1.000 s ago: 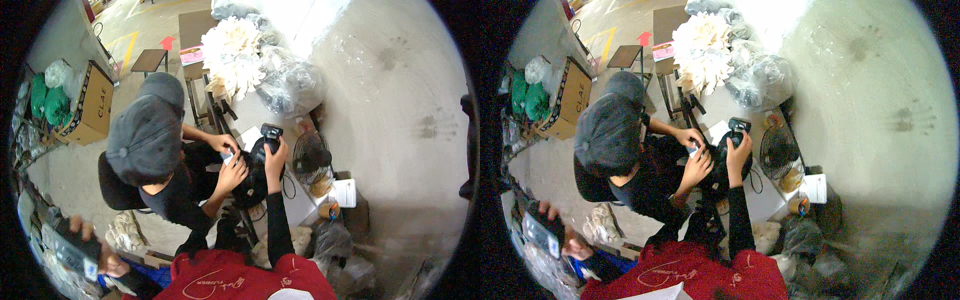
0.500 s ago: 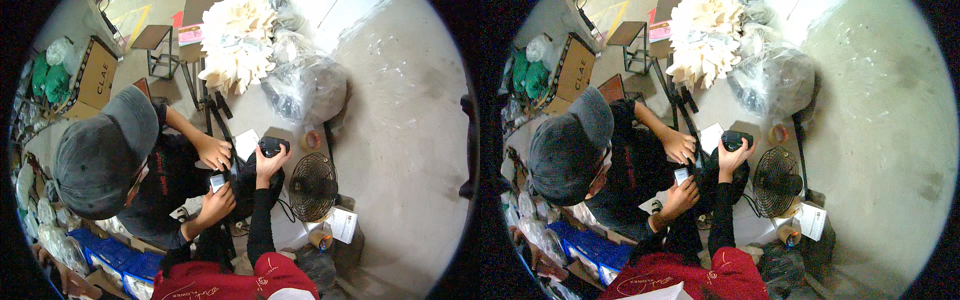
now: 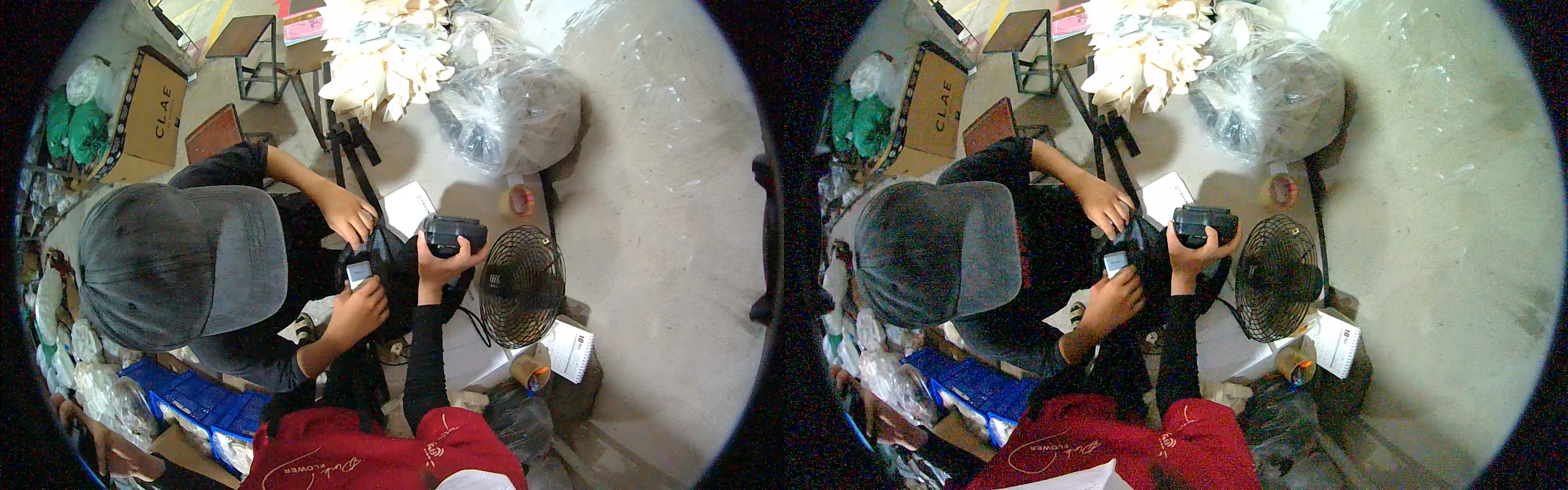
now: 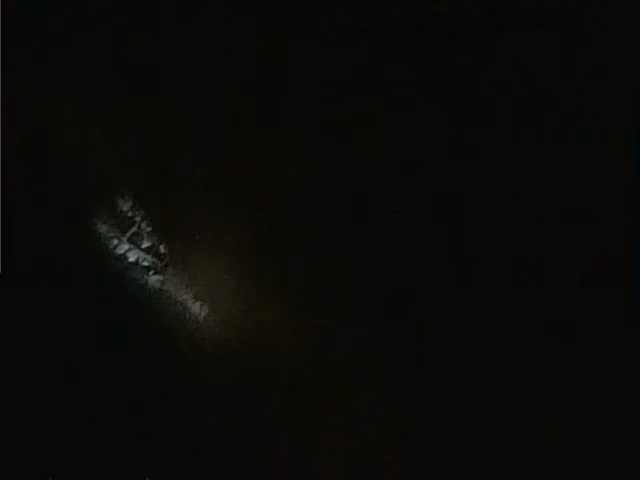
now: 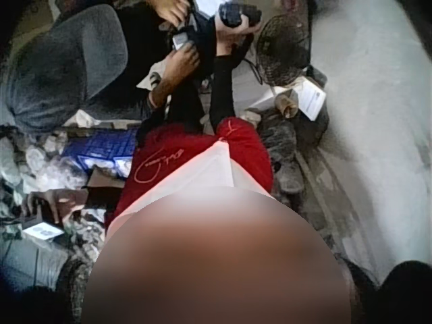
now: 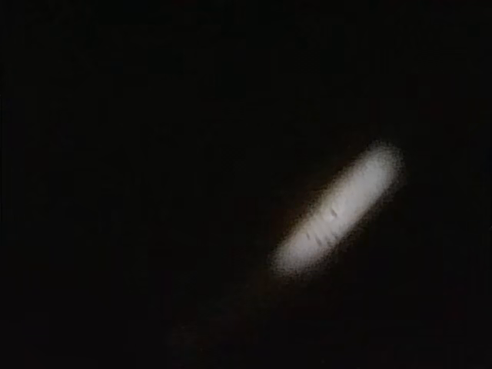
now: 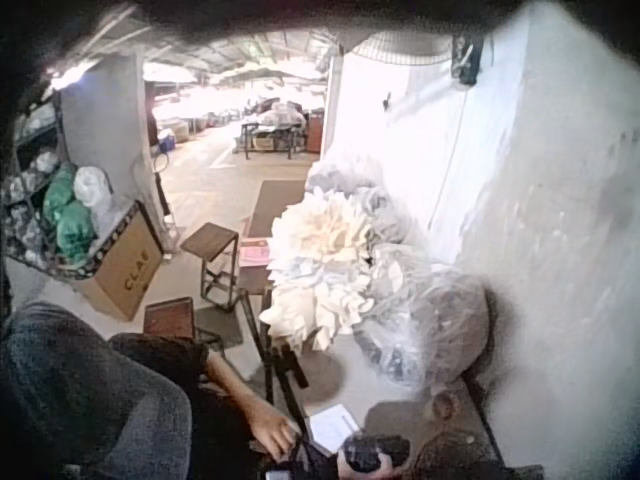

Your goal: The person connects a power adapter to a black mesh cap and secures it with a strap. They then attach a small black box to the cap and adjust the connections while another person uses a smartphone nearby.

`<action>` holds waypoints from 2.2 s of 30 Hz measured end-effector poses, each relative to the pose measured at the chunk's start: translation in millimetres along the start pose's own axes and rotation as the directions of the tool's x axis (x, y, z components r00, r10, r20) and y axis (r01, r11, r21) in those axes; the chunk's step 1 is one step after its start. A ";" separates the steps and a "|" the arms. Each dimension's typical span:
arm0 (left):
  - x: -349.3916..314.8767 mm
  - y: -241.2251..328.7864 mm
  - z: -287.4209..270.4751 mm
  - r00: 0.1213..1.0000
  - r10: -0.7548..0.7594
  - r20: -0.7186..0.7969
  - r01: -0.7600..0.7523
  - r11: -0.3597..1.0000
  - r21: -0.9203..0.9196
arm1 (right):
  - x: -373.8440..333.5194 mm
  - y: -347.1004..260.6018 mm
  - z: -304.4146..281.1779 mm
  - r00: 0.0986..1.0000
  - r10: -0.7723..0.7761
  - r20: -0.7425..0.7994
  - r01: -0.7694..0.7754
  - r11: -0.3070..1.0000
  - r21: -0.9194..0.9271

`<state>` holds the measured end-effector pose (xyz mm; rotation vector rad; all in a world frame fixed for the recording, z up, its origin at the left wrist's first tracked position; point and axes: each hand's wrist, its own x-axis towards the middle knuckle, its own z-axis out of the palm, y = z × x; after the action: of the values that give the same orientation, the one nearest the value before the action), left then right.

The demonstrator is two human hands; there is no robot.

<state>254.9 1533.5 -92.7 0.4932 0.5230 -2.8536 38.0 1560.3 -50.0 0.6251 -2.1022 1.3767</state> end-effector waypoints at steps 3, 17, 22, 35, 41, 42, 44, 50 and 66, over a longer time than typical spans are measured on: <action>-0.1 2.5 4.0 0.999 0.030 0.012 -0.030 0.999 0.030 | -0.9 -2.0 -0.4 1.000 -0.001 -0.001 0.001 1.000 -0.016; 20.9 1.7 45.9 0.973 -0.165 0.163 0.113 0.950 0.290 | 33.8 21.3 40.4 0.928 0.219 0.302 -0.057 0.883 -0.465; -44.4 -11.0 67.4 0.967 -0.178 0.181 0.090 0.906 0.414 | 26.9 -9.9 -2.1 0.881 0.156 0.446 -0.009 0.949 -0.315; -346.4 -19.0 197.4 0.921 -0.055 0.386 -0.287 0.573 0.768 | -158.4 -75.2 -230.0 0.701 0.458 0.546 -0.207 0.864 -0.459; -384.1 -17.8 210.3 0.865 -0.085 0.494 -0.379 0.536 0.755 | -157.4 -89.8 -271.3 0.472 0.799 0.372 -0.849 0.526 -0.053; -384.8 -19.2 216.1 0.830 -0.055 0.555 -0.430 0.570 0.700 | -154.0 -98.1 -278.5 0.385 0.812 0.438 -0.915 0.397 0.070; -378.4 -26.3 229.6 0.849 -0.141 0.509 -0.373 0.520 0.768 | -150.3 -120.1 -293.9 0.327 0.753 0.571 -0.945 0.244 0.219; -328.1 -69.9 232.0 0.849 0.258 0.462 -0.225 -0.614 0.756 | -141.8 -178.1 -325.3 0.336 0.488 0.806 -0.863 -0.184 0.471; -254.0 -81.9 231.9 0.971 -0.209 0.117 0.039 0.621 0.783 | -93.5 -208.7 -303.9 0.981 0.122 0.153 -0.165 0.938 0.306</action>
<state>402.8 1555.5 227.7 0.2698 -0.8164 -3.0888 298.6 1772.5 128.0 0.7174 -2.0777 1.8259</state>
